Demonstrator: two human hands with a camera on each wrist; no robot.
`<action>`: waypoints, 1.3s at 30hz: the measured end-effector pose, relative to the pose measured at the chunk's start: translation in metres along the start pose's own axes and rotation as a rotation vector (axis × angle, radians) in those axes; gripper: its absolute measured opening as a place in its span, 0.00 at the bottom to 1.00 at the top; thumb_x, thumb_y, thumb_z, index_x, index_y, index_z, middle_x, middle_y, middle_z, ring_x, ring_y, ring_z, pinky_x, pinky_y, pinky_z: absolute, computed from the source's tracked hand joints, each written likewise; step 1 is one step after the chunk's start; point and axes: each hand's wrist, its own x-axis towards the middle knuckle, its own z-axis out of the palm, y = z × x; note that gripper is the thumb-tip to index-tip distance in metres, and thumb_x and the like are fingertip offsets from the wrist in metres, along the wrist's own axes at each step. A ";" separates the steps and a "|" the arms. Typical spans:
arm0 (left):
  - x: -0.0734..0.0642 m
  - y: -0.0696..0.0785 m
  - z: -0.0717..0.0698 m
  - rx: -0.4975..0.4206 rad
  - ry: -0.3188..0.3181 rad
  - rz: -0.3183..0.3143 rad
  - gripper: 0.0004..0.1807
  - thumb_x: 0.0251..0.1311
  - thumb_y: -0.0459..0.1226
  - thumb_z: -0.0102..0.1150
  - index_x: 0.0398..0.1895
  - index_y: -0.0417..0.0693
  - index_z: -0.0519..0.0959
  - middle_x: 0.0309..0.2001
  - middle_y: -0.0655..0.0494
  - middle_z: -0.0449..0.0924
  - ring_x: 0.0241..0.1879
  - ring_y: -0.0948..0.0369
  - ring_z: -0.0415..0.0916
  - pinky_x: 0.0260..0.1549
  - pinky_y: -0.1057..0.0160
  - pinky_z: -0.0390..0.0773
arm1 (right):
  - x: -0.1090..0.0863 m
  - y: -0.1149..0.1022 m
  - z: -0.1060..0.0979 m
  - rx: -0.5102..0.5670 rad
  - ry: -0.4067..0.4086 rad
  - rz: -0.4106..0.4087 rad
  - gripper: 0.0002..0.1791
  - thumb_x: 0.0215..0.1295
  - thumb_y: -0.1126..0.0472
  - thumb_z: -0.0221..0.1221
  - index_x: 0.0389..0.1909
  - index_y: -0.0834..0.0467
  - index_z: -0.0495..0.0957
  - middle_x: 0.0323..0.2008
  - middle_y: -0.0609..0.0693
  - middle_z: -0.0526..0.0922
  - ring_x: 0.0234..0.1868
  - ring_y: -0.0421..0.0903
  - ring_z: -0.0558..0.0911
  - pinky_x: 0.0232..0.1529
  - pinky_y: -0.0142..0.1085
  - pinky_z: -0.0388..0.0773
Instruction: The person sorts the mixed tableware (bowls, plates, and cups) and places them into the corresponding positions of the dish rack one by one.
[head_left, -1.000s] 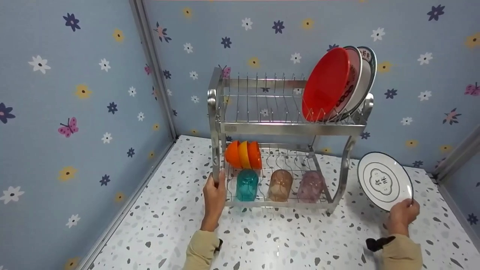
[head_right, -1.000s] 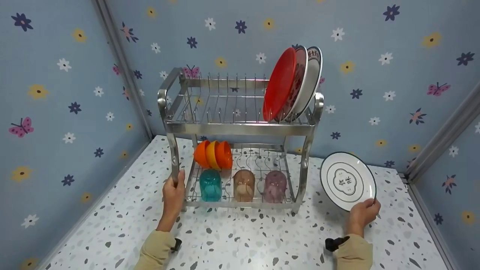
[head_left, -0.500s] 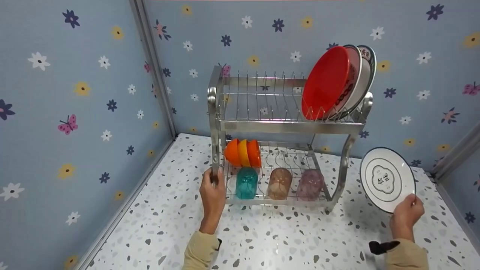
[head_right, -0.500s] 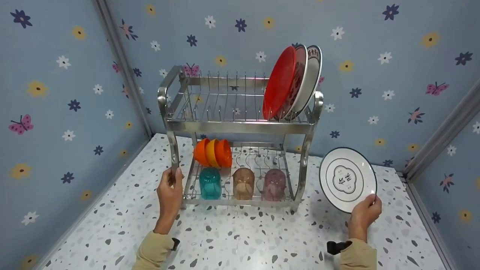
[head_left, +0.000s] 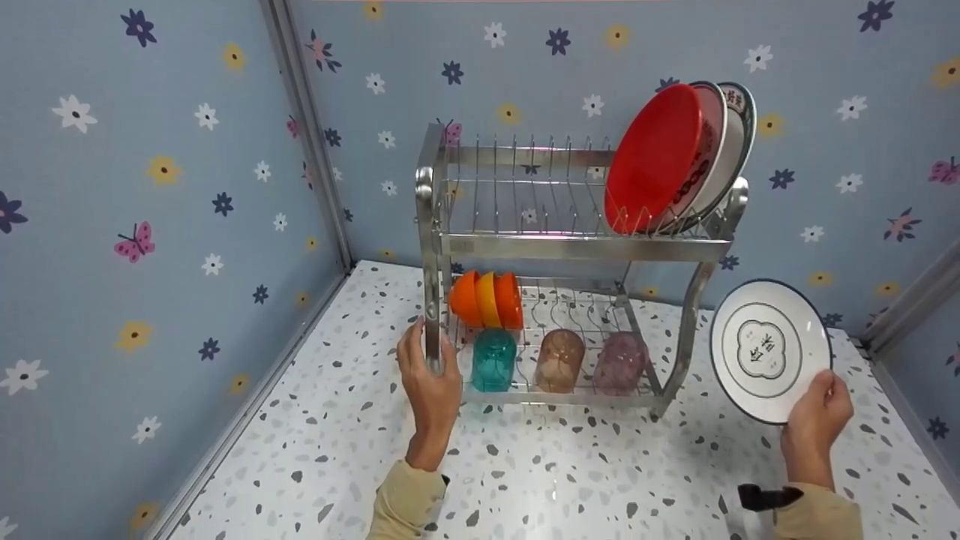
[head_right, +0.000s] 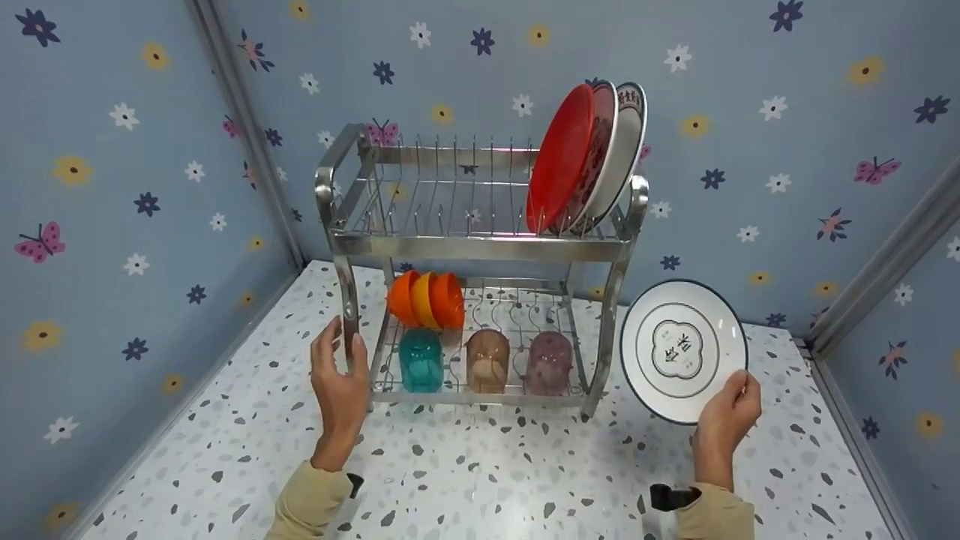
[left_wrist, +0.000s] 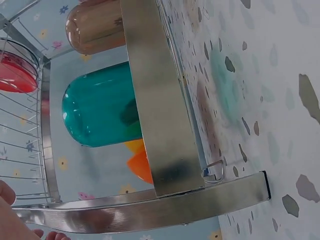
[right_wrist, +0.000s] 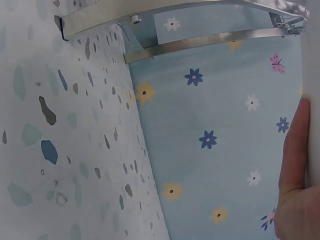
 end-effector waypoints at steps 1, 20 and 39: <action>0.000 0.001 0.001 -0.002 0.010 0.021 0.24 0.69 0.30 0.61 0.67 0.33 0.72 0.60 0.39 0.72 0.59 0.45 0.73 0.59 0.43 0.77 | -0.002 -0.001 0.002 -0.004 -0.008 -0.009 0.10 0.82 0.51 0.47 0.46 0.49 0.76 0.41 0.38 0.79 0.44 0.33 0.79 0.43 0.21 0.74; -0.014 0.036 0.011 -0.096 0.031 0.176 0.16 0.66 0.26 0.61 0.56 0.35 0.76 0.50 0.47 0.79 0.51 0.54 0.77 0.57 0.58 0.78 | -0.057 -0.017 0.026 0.018 -0.176 -0.167 0.11 0.80 0.53 0.53 0.48 0.54 0.81 0.40 0.42 0.84 0.39 0.35 0.83 0.38 0.22 0.78; -0.034 0.061 0.023 -0.192 -0.161 0.360 0.23 0.63 0.27 0.61 0.62 0.39 0.76 0.54 0.47 0.78 0.53 0.53 0.77 0.54 0.63 0.80 | -0.095 -0.027 0.045 -0.069 -0.300 -0.231 0.18 0.80 0.53 0.53 0.57 0.62 0.78 0.42 0.47 0.82 0.40 0.39 0.81 0.39 0.23 0.78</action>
